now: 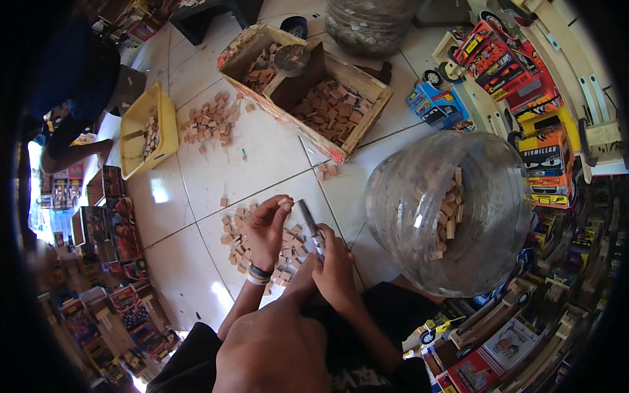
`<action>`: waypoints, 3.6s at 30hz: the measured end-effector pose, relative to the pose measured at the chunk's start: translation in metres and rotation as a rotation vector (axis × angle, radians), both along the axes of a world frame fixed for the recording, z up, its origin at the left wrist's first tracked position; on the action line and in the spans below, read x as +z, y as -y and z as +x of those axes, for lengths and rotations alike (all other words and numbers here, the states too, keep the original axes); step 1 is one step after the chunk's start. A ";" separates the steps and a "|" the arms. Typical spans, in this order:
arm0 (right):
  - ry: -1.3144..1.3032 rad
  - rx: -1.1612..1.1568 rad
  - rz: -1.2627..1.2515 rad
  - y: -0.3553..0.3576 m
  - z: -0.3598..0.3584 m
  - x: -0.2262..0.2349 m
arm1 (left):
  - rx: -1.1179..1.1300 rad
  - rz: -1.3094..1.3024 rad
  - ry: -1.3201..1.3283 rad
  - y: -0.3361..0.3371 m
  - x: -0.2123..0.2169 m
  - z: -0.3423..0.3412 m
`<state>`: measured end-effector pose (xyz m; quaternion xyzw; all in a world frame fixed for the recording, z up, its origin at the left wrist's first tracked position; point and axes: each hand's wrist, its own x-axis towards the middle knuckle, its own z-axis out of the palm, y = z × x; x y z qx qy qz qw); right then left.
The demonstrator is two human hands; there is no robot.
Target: The person sits on the floor and uses a utility knife to carve small wooden blocks. They pick up blocks from a pile, shave off edges, and place the finished pieces into a nearby container.
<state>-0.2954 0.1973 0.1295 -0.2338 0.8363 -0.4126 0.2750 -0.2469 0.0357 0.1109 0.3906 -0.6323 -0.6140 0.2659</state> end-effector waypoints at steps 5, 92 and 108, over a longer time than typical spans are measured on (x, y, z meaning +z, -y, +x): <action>0.079 0.003 -0.041 -0.028 -0.011 0.004 | -0.017 0.364 -0.044 0.016 0.015 0.014; 1.155 -0.012 -0.144 -0.069 0.000 -0.032 | -0.335 0.132 0.010 -0.025 -0.010 0.036; 0.349 0.063 -0.040 -0.081 -0.006 -0.157 | -0.395 -0.244 -0.275 -0.029 -0.007 0.015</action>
